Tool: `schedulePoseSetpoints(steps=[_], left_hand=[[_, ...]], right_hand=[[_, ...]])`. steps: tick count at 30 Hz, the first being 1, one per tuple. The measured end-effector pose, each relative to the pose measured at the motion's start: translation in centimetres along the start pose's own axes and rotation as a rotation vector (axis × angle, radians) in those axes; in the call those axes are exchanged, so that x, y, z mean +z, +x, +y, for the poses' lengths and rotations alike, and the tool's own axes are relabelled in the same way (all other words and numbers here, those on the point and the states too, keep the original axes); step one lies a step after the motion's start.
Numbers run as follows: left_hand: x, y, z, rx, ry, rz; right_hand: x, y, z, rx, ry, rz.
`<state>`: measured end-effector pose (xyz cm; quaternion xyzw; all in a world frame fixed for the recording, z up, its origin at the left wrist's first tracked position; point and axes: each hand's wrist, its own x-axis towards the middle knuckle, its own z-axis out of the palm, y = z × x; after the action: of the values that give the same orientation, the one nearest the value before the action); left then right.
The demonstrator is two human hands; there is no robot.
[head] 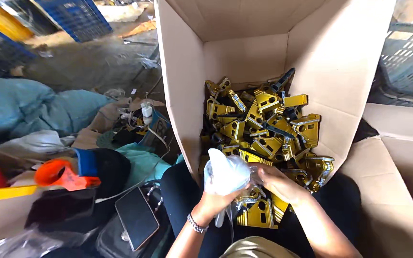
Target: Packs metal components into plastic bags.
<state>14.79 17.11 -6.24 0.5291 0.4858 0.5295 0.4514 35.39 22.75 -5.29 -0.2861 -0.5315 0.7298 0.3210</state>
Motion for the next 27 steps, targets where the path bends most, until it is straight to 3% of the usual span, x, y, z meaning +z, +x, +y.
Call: schedulePoseSetpoints(steps=[2,5,8,13,19,21,24,25,27], left_hand=[[-0.3,0.5,-0.6,0.032,0.08,0.004],[-0.4,0.3,-0.6,0.052,0.15,-0.013],[-0.3,0.2,0.2,-0.015,0.136,-0.068],[-0.2,0.3,0.2,0.101,0.223,-0.161],[0.4,0.2,0.8,0.134,0.053,-0.193],[-0.5,0.9,0.9,0.115,0.214,-0.094],[-2.2,5.0,-0.9,0.187,0.516,0.343],[-2.4,6.1,-0.7,0.171,0.469,0.385],[-0.9,6.7,1.6,-0.001,0.151,0.208]], right_hand=[[0.1,0.5,-0.3,-0.015,-0.071,0.036],[0.1,0.9,-0.5,0.125,-0.278,0.15],[0.2,0.6,-0.2,0.201,-0.244,0.238],[-1.0,-0.3,0.1,0.148,-0.21,0.076],[-0.5,-1.2,0.7,0.113,-0.14,0.126],[-0.9,-1.8,1.0,0.042,-0.062,0.081],[-1.6,-1.2,-0.4,-0.031,-0.117,0.351],[-1.7,-0.4,-1.3,-0.044,-0.155,0.456],[-1.3,1.4,-2.9,-0.048,-0.357,0.47]])
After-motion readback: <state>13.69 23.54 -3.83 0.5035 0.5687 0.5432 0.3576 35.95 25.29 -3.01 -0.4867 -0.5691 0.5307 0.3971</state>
